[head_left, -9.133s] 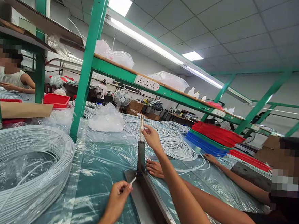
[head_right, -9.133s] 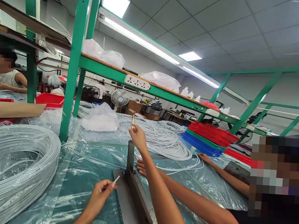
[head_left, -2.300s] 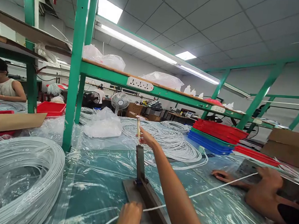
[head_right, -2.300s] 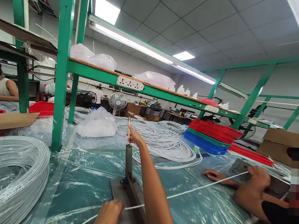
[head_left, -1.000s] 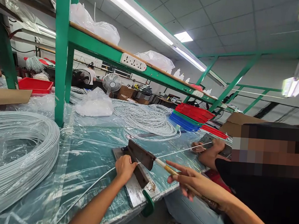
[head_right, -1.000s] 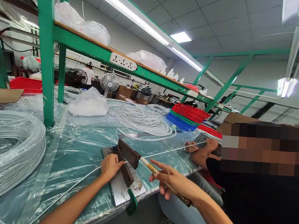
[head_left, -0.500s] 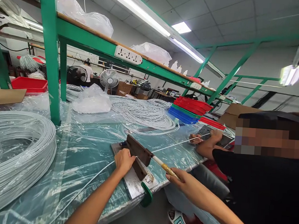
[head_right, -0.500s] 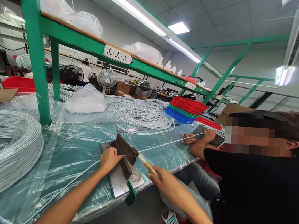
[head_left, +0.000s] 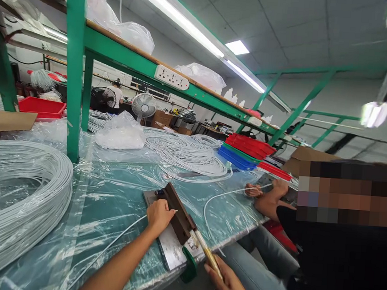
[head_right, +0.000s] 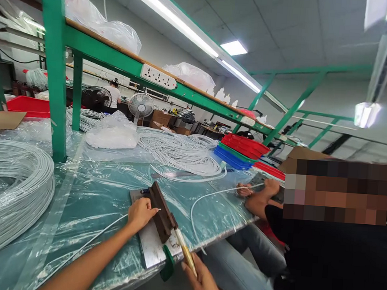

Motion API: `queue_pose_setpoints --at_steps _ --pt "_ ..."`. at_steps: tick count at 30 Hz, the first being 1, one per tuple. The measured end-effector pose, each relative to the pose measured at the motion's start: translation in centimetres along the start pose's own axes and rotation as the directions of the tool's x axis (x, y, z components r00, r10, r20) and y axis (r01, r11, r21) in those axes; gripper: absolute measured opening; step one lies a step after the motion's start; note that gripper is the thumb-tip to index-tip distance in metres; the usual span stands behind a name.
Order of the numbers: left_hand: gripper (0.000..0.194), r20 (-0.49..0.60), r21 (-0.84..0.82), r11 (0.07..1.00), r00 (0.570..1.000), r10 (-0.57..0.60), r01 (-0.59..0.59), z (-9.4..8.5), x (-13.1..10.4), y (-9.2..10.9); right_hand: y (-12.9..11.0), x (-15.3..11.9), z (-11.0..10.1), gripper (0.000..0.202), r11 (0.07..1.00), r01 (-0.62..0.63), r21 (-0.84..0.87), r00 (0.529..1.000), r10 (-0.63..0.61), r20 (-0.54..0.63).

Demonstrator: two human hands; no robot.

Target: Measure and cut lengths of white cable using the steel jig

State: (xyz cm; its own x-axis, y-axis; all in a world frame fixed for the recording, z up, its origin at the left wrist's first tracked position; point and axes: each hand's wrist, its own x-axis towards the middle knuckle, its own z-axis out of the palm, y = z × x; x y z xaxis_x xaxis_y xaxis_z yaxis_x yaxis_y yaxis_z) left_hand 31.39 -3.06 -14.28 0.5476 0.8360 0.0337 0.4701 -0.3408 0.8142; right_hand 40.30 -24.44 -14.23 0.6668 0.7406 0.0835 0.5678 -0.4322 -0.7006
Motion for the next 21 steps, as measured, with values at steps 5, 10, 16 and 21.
queue_pose_setpoints --at_steps 5,10,16,21 --pt "0.030 0.016 -0.246 0.969 1.000 0.006 -0.001 -0.1 1.0 -0.8 -1.2 0.2 -2.8 0.057 0.935 -0.198 0.296 0.969 0.141 0.202" --pt "0.026 0.059 -0.548 0.837 0.997 0.053 -0.011 -0.3 0.6 -0.4 -7.8 2.9 -9.7 0.048 0.640 -0.433 0.635 0.901 0.293 0.320" --pt "0.057 0.132 -0.720 0.693 0.987 0.088 0.034 -2.3 -1.0 0.8 -16.0 10.3 -11.1 0.058 0.505 -0.268 0.820 0.960 0.064 0.274" --pt "0.063 0.135 -0.764 0.642 0.989 0.058 0.067 -4.3 -2.5 0.5 -21.3 18.8 -7.5 0.032 0.753 -0.103 0.650 0.993 0.045 0.105"
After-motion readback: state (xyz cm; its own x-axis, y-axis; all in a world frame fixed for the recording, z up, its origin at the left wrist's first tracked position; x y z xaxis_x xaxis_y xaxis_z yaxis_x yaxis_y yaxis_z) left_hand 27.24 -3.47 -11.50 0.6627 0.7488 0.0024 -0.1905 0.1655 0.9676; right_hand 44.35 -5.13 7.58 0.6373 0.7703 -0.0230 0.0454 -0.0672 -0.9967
